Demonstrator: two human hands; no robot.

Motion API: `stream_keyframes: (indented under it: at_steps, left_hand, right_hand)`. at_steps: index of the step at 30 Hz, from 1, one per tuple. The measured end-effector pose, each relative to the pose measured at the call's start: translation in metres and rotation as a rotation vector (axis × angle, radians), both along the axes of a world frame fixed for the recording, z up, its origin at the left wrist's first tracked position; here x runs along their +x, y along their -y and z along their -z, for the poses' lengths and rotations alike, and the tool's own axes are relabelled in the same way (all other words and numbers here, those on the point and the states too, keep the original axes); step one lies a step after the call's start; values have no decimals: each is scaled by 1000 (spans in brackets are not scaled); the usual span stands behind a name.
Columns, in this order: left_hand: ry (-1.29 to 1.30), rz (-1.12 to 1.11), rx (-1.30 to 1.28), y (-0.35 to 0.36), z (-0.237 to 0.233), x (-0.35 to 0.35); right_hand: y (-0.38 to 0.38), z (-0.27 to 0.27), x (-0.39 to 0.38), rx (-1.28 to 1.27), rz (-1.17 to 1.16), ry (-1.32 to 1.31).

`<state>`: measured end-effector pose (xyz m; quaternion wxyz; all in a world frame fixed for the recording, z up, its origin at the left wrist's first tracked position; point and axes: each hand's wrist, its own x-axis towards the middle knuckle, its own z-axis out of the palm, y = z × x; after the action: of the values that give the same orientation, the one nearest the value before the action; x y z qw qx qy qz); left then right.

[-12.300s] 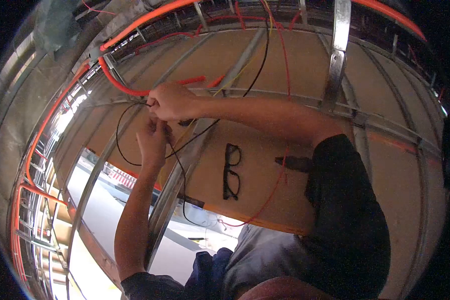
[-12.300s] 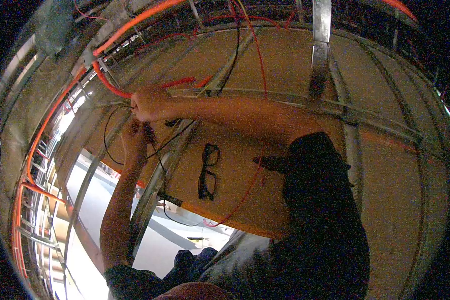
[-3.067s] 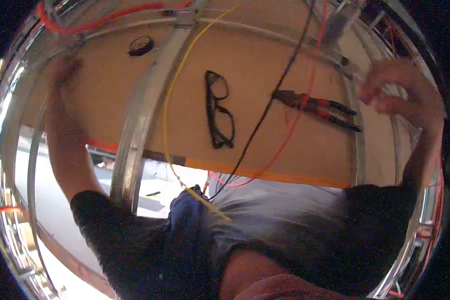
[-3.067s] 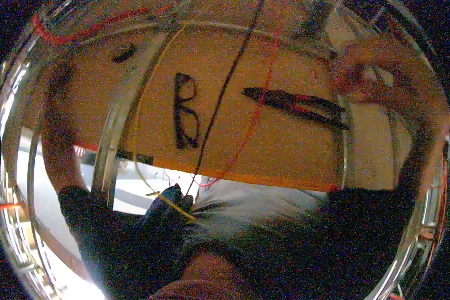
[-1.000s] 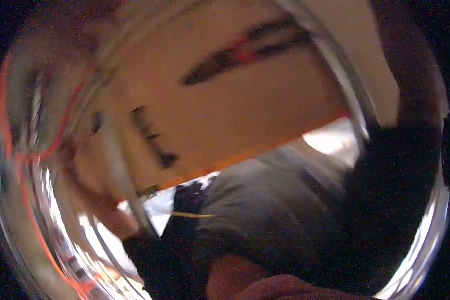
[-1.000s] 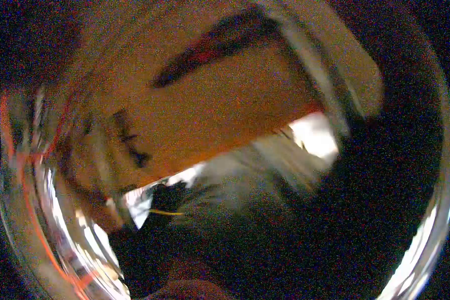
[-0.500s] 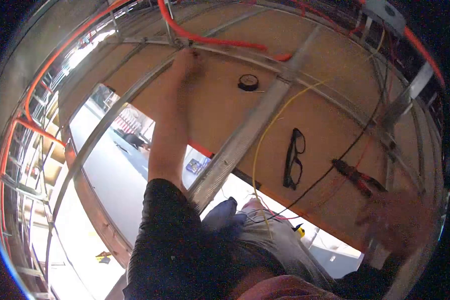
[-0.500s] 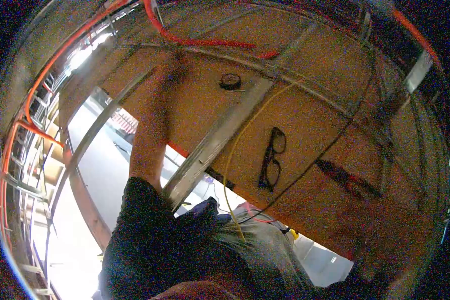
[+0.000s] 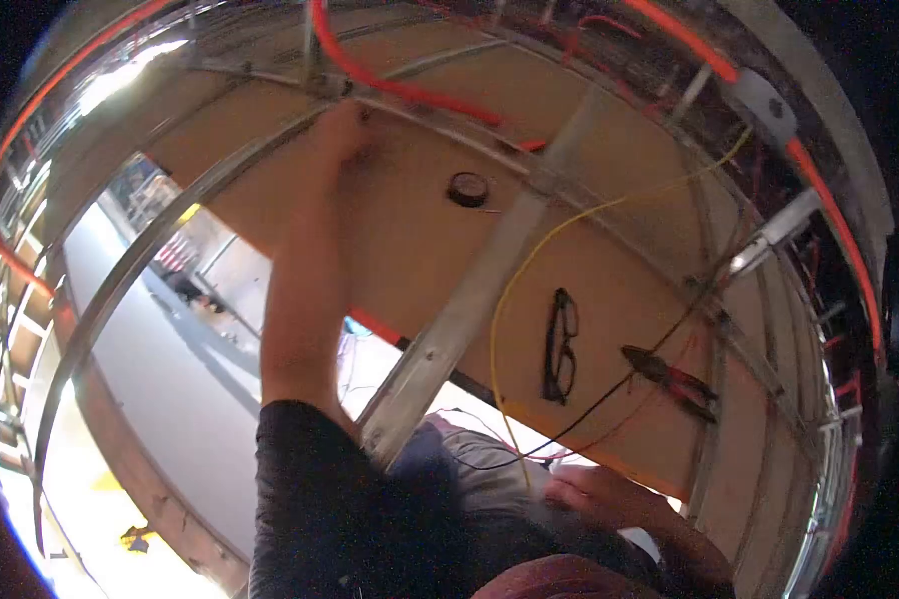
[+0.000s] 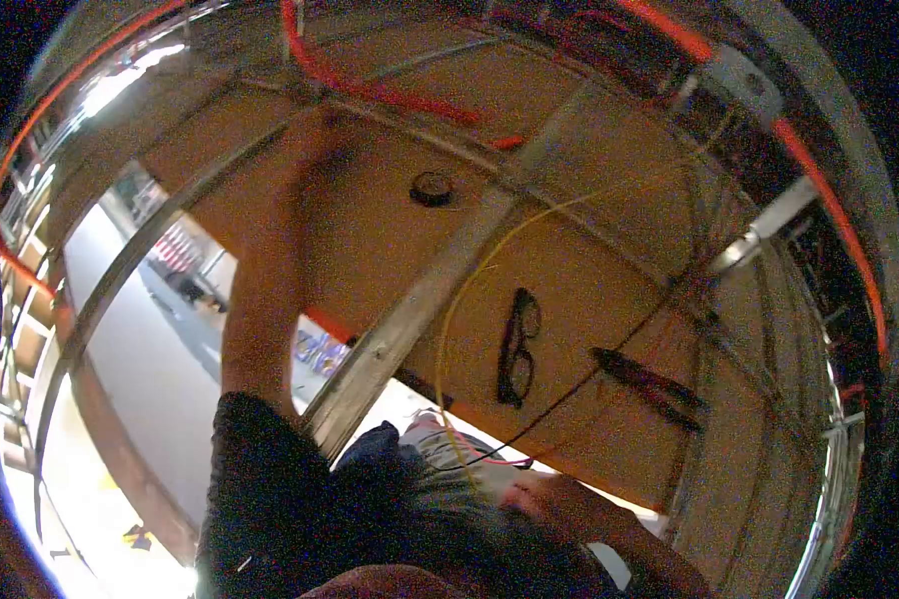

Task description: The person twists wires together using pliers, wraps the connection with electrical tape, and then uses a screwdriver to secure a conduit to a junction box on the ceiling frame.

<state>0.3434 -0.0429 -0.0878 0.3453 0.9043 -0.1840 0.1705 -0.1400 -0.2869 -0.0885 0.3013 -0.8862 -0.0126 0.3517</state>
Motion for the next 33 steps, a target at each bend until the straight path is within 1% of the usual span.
stream_keyframes:
  at_steps: [1,2,3,4,5,6,8,9,11,12,14,15,17,18,19,20,21,22,23,24,25,26,29,30,32,33]
  left_hand:
    - [-69,-53,37,3,1,12]
    - [-140,-114,77,3,3,23]
    - [-138,-97,59,3,12,34]
    - [-73,-156,118,2,23,43]
    - [-6,-221,171,5,29,53]
    - [-2,-215,149,6,20,45]
    - [-46,-81,12,0,5,9]
    - [-36,-86,-2,0,2,6]
    - [-64,-135,130,-2,1,2]
    - [-67,-136,125,-4,2,3]
    - [-17,-95,159,-6,3,6]
    - [-18,-101,156,-8,7,12]
    - [71,-79,209,0,25,43]
    - [-50,-86,150,7,49,101]
    - [-169,-101,90,15,72,158]
    - [-283,-125,34,22,93,211]
    - [-164,-110,97,16,72,157]
    - [-39,-104,165,10,47,98]
    - [88,-109,231,3,20,35]
    - [88,-110,235,5,21,38]
    - [56,-110,187,8,23,43]
    - [26,-115,141,6,24,49]
    - [29,-85,176,1,21,40]
    - [28,-71,184,-1,19,35]
    - [28,-33,207,2,15,27]
    - [34,-49,232,3,15,29]
  right_hand:
    - [-8,6,5,75,74,17]
    - [-8,19,6,56,97,25]
    - [-7,37,5,133,151,42]
    - [-6,50,8,211,196,60]
    - [-7,52,14,189,198,69]
    - [-12,55,20,213,293,15]
    - [-18,73,27,255,483,-101]
    - [-17,87,34,244,477,-88]
    - [-17,115,40,96,366,89]
    - [-17,131,46,91,364,87]
    - [-17,153,56,194,131,57]
    - [-20,152,60,191,124,56]
    - [-26,140,69,190,158,-61]
    - [-33,131,76,196,178,-73]
    - [-34,143,78,195,181,-78]
    - [-32,166,82,145,216,23]
    - [-30,182,83,96,254,126]
    - [-27,184,89,69,165,170]
    - [-19,201,93,72,164,169]
    - [-7,227,99,47,184,49]
    - [-6,233,104,26,199,-71]
    - [0,233,100,177,298,-86]
    - [85,409,81,313,416,-6]
    - [101,419,72,277,424,-51]
    - [128,417,45,177,437,-177]
    - [144,425,30,149,455,-217]
